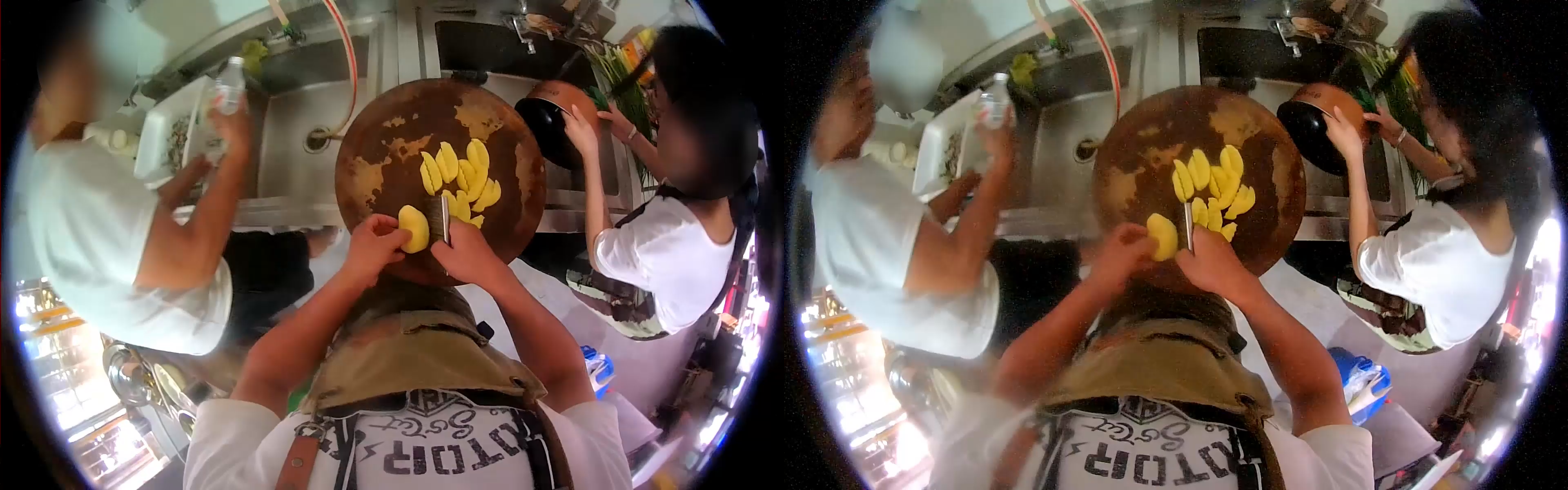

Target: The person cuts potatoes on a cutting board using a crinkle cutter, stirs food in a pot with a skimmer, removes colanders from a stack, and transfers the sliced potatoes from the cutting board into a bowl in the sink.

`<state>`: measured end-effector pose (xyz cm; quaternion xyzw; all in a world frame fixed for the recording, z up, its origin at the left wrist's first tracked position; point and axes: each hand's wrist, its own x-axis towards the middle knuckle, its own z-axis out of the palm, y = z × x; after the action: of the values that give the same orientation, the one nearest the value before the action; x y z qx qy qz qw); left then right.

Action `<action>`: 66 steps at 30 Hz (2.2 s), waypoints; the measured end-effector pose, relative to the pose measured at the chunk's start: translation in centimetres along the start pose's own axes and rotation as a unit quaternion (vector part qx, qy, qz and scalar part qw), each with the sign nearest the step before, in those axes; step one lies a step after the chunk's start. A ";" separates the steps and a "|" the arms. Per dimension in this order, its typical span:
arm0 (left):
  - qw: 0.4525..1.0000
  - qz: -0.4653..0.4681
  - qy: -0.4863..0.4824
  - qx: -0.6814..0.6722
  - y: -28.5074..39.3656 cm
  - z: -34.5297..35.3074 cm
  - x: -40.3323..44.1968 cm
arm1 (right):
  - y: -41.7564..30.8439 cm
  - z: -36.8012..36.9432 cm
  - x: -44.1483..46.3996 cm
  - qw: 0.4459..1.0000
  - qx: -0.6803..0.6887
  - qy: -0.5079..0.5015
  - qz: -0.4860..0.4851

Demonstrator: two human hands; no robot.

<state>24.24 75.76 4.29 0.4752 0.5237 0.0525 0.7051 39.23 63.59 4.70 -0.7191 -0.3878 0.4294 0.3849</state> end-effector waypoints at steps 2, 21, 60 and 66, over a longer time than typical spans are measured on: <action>0.999 -0.019 0.015 0.042 0.0 0.2 1.0 | -0.2 -0.8 1.0 0.998 -0.043 -0.028 0.027; 0.987 0.011 -0.058 0.148 0.5 -1.1 4.3 | -3.2 2.3 1.5 0.959 -0.209 0.046 0.183; 0.994 -0.009 -0.042 0.105 1.5 -0.5 4.1 | -8.2 2.2 0.8 0.960 -0.276 0.003 0.046; 0.989 0.002 -0.057 0.136 1.3 -0.7 4.2 | -4.1 3.4 3.1 0.939 -0.326 -0.059 0.092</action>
<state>26.10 79.27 2.37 0.5698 0.4843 -0.0449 0.6624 36.21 68.75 6.22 -0.8110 -0.4610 0.3543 0.0646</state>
